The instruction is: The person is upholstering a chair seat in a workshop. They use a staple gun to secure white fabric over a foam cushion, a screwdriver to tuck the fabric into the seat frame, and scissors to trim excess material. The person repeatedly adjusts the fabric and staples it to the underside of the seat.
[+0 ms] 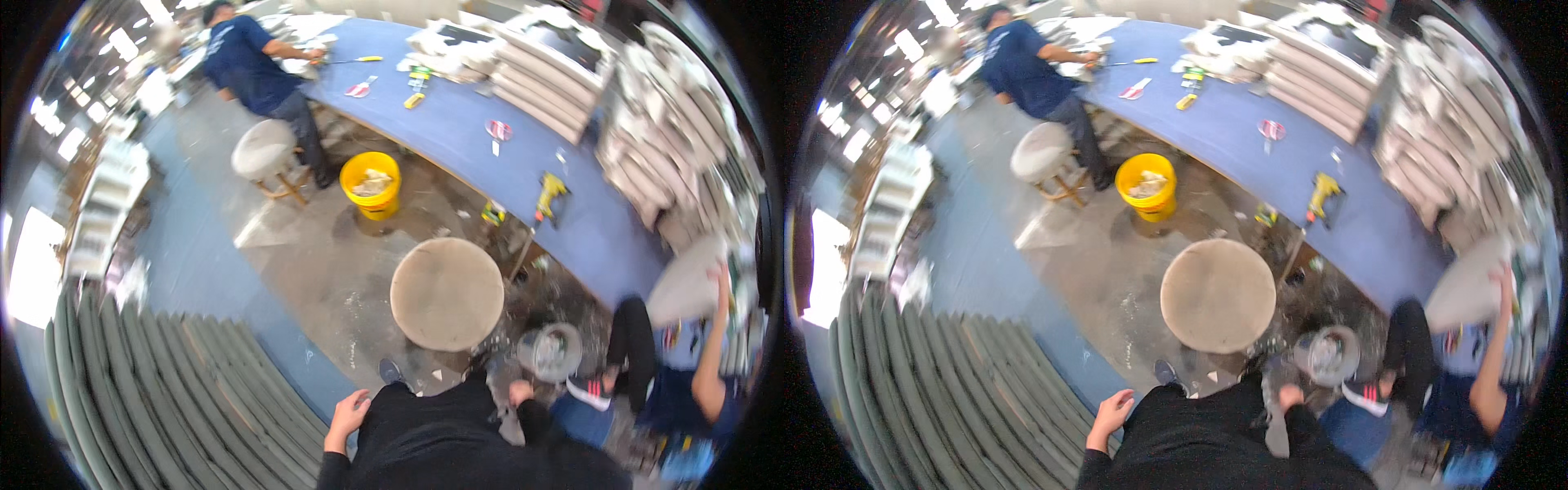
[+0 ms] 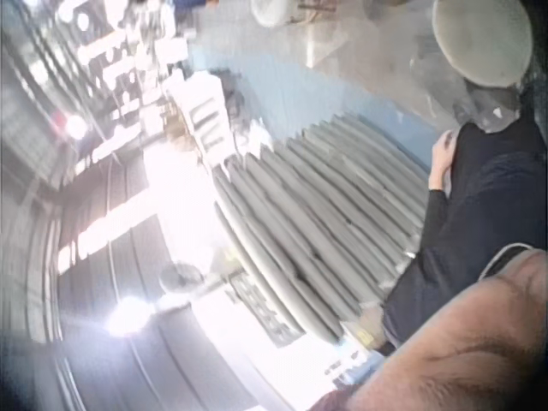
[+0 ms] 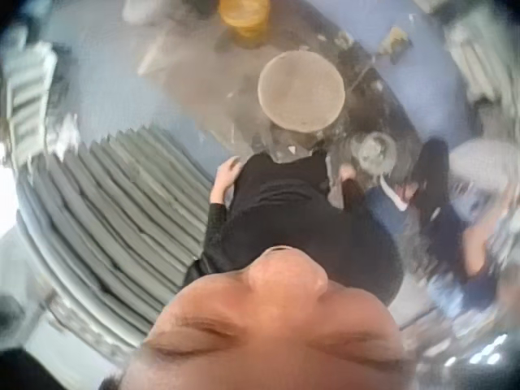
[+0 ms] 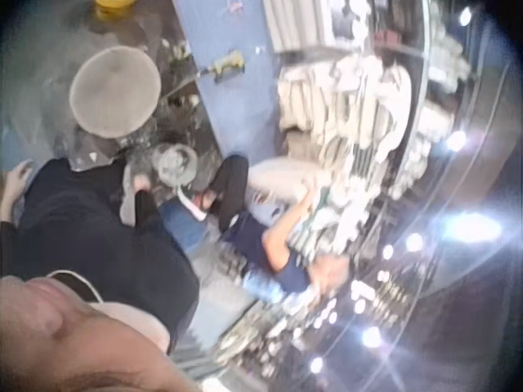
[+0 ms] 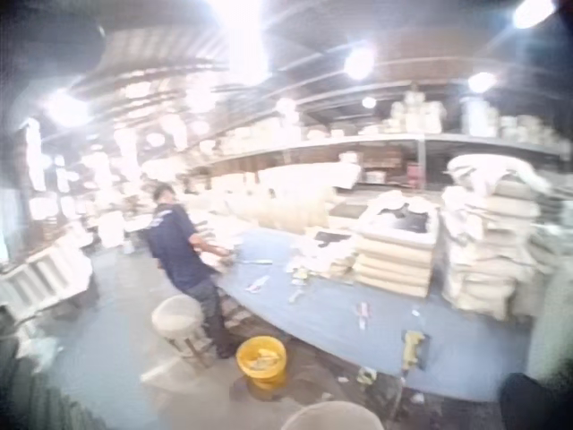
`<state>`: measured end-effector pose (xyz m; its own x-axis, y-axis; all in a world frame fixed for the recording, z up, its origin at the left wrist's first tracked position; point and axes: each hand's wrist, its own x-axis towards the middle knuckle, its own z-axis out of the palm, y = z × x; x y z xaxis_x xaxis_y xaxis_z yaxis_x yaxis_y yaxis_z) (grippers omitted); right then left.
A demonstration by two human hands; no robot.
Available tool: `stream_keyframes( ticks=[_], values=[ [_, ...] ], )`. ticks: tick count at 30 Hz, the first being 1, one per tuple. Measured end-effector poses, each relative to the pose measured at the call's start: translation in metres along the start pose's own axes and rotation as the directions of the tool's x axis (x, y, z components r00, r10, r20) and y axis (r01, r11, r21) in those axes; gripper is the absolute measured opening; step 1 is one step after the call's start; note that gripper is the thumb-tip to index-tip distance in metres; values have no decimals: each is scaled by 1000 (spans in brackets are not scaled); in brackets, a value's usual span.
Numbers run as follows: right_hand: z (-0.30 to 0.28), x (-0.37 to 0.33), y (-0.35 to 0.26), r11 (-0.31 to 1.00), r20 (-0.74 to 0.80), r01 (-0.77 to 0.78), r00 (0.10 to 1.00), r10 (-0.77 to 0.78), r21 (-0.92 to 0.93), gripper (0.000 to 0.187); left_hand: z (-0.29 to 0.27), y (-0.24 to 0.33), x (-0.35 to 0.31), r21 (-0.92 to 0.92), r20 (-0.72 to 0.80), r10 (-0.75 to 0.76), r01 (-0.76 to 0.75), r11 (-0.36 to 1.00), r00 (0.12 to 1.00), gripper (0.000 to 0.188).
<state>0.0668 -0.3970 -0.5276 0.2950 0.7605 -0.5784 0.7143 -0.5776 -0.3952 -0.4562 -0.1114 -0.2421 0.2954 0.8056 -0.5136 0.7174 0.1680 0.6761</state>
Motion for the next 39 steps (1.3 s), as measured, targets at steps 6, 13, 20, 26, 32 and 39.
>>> stream_keyframes(
  ticks=[6,13,20,26,32,39],
  values=[
    [-12,91,-289,727,144,-163,986,88,667,39,-86,-21,-13,80,12,26,-27,996,1000,44],
    [-76,147,-518,811,268,405,799,-539,423,46,-179,-4,51,74,-30,90,-88,993,995,47],
    [-55,337,-465,942,-90,29,996,1,334,58,-229,-3,179,141,30,200,-202,969,979,43],
    [-126,420,-504,781,-300,-528,725,619,334,110,-290,-6,255,330,319,-201,90,940,926,45],
    [-168,440,-516,660,-32,-676,690,723,327,113,-356,59,349,243,311,-300,230,942,902,44],
    [-133,414,-529,870,-68,-493,868,492,4,66,-428,17,492,481,331,-361,173,859,872,37]
  ],
)
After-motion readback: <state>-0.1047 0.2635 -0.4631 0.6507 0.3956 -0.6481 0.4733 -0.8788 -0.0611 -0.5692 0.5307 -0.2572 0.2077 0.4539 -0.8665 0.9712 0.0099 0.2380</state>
